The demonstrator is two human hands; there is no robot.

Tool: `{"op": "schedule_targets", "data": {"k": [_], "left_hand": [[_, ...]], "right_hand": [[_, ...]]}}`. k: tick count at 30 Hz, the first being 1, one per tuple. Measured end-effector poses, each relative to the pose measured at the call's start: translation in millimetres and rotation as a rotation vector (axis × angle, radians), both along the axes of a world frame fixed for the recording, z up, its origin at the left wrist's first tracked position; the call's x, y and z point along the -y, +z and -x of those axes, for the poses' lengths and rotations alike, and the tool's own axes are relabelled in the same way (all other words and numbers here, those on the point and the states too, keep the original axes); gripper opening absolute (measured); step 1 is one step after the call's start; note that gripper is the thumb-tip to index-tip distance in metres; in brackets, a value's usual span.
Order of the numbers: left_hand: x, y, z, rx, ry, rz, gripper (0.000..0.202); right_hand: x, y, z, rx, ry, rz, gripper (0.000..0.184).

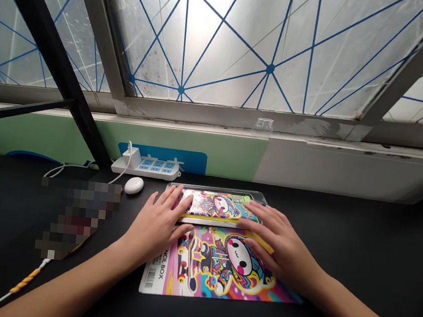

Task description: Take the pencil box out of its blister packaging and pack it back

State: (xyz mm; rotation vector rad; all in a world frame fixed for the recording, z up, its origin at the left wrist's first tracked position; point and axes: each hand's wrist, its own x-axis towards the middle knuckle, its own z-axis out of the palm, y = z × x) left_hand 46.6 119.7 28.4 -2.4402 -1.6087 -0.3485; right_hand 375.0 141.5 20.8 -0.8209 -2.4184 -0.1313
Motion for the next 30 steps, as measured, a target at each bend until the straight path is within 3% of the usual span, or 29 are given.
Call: {"op": "schedule_targets", "data": {"k": [2, 5, 10, 13, 16, 20, 26, 30], "left_hand": [[-1, -2.5, 1, -0.015, -0.015, 0.018, 0.053], [-3, -1.4, 5, -0.050, -0.002, 0.023, 0.052], [-2, 5.2, 15, -0.112, 0.052, 0.077, 0.056], [0, 5.5, 21, -0.113, 0.073, 0.108, 0.062], [2, 5.2, 22, -0.049, 0.058, 0.059, 0.056], [1, 6.9, 15, 0.058, 0.013, -0.029, 0.072], [-8, -0.8, 6, 0.021, 0.013, 0.020, 0.059], [-14, -5.2, 8, 0.045, 0.002, 0.049, 0.053]], "right_hand": [[14, 3.0, 9, 0.031, 0.120, 0.010, 0.035], [32, 6.4, 22, 0.167, 0.242, 0.170, 0.042], [40, 10.1, 31, 0.285, 0.195, 0.493, 0.088], [39, 10.8, 30, 0.282, 0.161, 0.562, 0.100], [40, 10.7, 31, 0.270, 0.127, 0.572, 0.091], [43, 12.6, 38, 0.198, -0.020, 0.525, 0.064], [47, 11.9, 42, 0.149, -0.214, 0.446, 0.029], [52, 7.9, 42, 0.124, -0.242, 0.450, 0.026]]}}
